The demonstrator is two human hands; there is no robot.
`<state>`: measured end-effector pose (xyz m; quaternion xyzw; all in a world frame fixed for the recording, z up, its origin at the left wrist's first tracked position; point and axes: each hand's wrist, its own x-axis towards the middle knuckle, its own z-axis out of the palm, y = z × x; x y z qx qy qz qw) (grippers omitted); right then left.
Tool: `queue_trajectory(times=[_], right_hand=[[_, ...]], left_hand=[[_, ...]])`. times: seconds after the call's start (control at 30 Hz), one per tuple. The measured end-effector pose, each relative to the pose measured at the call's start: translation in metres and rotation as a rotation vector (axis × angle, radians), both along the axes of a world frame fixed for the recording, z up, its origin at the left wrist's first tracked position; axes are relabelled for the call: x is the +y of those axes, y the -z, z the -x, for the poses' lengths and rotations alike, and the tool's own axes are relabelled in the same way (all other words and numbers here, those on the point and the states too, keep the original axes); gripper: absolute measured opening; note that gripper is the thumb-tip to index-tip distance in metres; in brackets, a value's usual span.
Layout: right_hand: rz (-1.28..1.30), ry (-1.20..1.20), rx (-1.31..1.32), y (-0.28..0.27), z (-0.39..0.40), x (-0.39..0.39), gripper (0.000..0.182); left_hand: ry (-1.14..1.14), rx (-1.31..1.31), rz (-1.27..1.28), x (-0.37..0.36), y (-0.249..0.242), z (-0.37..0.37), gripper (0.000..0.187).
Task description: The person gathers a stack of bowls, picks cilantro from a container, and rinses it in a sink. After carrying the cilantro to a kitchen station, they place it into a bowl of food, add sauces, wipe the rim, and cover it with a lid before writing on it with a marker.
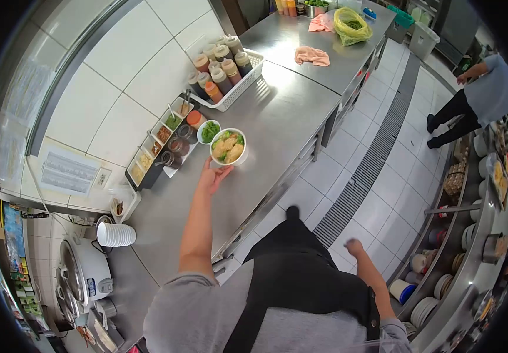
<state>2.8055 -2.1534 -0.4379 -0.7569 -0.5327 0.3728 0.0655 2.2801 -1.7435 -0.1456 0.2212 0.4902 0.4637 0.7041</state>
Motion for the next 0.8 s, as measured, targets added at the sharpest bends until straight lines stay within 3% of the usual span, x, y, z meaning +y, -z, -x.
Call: queue_trajectory(times=[0.03,0.13,0.17,0.2,0.27,0.33,0.4,0.43,0.5,0.67,0.73,0.8], right_hand=[[0.013,0.062,0.049,-0.042,0.015,0.053,0.038],[-0.093,0.095,0.195,-0.052,0.014,0.156,0.033],[-0.091,0.09,0.193,-0.063,0.009,0.188,0.033],[-0.093,0.065,0.249,-0.079,0.001,0.217,0.035],[-0.102,0.03,0.295,-0.101,-0.025,0.269,0.037],[-0.076,0.017,0.211,-0.119,-0.05,0.314,0.039],[-0.106,-0.016,0.185,-0.161,-0.065,0.366,0.033],[-0.078,0.075,0.329,-0.193,-0.067,0.393,0.029],[-0.154,0.125,0.477,-0.258,-0.063,0.45,0.025],[-0.454,-0.033,0.551,-0.358,-0.029,0.561,0.021],[-0.568,-0.285,0.599,-0.413,0.006,0.612,0.021],[-0.595,-0.494,0.606,-0.435,0.032,0.651,0.02]], left_hand=[[0.017,-0.002,-0.01,0.013,0.003,-0.015,0.086],[0.163,0.041,-0.014,0.055,0.003,-0.059,0.087],[0.182,0.132,0.038,0.064,-0.014,-0.076,0.073],[0.175,0.126,0.04,0.081,-0.019,-0.083,0.073],[0.159,0.986,-0.224,0.129,-0.034,-0.09,0.052],[-0.32,1.477,-0.672,0.167,-0.057,-0.103,0.051],[-0.495,1.673,-0.765,0.208,-0.087,-0.121,0.063],[-0.51,1.67,-0.73,0.225,-0.096,-0.129,0.063],[-0.398,1.926,-0.389,0.26,-0.108,-0.143,0.067],[-0.309,1.878,-0.203,0.289,-0.1,-0.147,0.07],[-0.293,1.758,-0.333,0.284,-0.093,-0.148,0.069],[-0.346,1.743,-0.273,0.284,-0.087,-0.156,0.065]])
